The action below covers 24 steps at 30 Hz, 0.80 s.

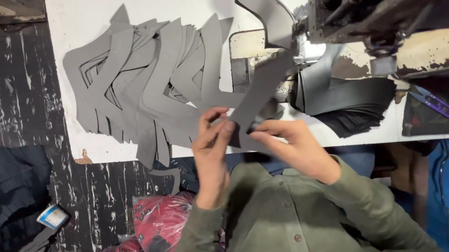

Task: The person sews gray material pieces using a sewing machine, guiding each piece under the needle and stacking the finished items. They also use scissors to trim threads and occasionally adjust the camera.

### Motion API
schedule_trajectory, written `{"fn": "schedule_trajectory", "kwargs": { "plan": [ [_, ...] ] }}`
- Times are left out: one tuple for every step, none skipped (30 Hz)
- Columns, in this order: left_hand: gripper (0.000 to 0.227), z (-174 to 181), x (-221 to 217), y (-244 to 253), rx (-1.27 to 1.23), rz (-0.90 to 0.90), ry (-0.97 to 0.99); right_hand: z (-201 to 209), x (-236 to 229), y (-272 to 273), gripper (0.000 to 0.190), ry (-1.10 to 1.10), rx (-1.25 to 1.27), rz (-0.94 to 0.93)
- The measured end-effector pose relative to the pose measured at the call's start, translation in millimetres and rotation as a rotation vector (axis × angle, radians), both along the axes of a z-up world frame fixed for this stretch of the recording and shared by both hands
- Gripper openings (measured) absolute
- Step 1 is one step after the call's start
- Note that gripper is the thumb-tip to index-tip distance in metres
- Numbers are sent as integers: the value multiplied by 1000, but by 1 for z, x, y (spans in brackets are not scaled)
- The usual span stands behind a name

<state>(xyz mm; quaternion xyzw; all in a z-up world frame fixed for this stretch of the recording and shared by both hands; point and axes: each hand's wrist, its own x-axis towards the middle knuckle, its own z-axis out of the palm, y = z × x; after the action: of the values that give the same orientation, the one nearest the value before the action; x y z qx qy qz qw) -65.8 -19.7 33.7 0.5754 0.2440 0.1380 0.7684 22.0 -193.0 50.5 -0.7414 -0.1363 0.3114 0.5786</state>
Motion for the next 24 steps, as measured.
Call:
{"fn": "schedule_trajectory", "kwargs": {
  "plan": [
    [13, -4, 4, -9, -54, 25, -25, 4, 0, 9, 18, -57, 48, 103],
    [13, -13, -1, -12, -55, 14, -27, 8, 0, 10, 18, -60, 47, 93],
    [14, -22, -7, -14, -71, 35, -19, 13, 1, 11, 19, -5, -51, 95],
    [16, -32, -12, -16, -88, 55, -10, 17, 1, 11, 20, 51, -148, 98],
    [16, -26, -10, -13, -92, 46, -12, 22, 4, 5, 20, 49, -152, 89],
    [16, -21, -7, -9, -52, -32, 9, 26, 8, -2, 19, -97, -154, 222],
    [17, -15, -6, -7, -13, -106, 36, 31, 10, -10, 18, -237, -158, 359],
    [17, -6, -1, -6, -20, -111, 38, 32, 10, -16, 18, -233, -164, 355],
    [28, 3, 7, -4, -150, -166, 27, 35, 12, -23, 18, -161, -171, 463],
    [40, 13, 15, -2, -281, -220, 18, 37, 15, -29, 18, -89, -177, 570],
    [40, 13, 21, -4, -284, -226, 9, 34, 14, -35, 18, -96, -184, 564],
    [42, 13, 28, -6, -231, -306, -22, 31, 14, -41, 17, -105, -161, 542],
    [45, 13, 32, -9, -178, -382, -47, 27, 13, -47, 17, -106, -137, 523],
    [45, 15, 39, -14, -183, -385, -50, 26, 15, -49, 17, -107, -142, 521],
    [43, 17, 44, -19, -177, -405, -65, 24, 16, -51, 17, -36, -139, 483],
    [42, 19, 49, -25, -171, -425, -80, 22, 16, -53, 18, 35, -135, 444],
    [42, 19, 53, -28, -171, -431, -74, 17, 15, -54, 18, 40, -133, 438],
    [41, 19, 56, -31, -100, -419, -84, 13, 14, -55, 18, 59, -148, 418],
    [40, 18, 61, -35, -29, -407, -100, 9, 14, -56, 18, 72, -164, 397],
    [40, 20, 67, -37, -30, -413, -101, -1, 12, -56, 18, 72, -164, 391],
    [41, 22, 71, -39, 39, -413, -48, -11, 9, -56, 18, 20, -103, 365],
    [43, 24, 75, -40, 107, -413, 5, -21, 6, -56, 19, -32, -41, 339],
    [43, 24, 80, -41, 105, -413, 5, -24, 5, -53, 19, -32, -43, 338],
    [41, 23, 85, -41, 80, -411, -58, -28, 3, -49, 19, -10, -10, 295]
  ]
}}
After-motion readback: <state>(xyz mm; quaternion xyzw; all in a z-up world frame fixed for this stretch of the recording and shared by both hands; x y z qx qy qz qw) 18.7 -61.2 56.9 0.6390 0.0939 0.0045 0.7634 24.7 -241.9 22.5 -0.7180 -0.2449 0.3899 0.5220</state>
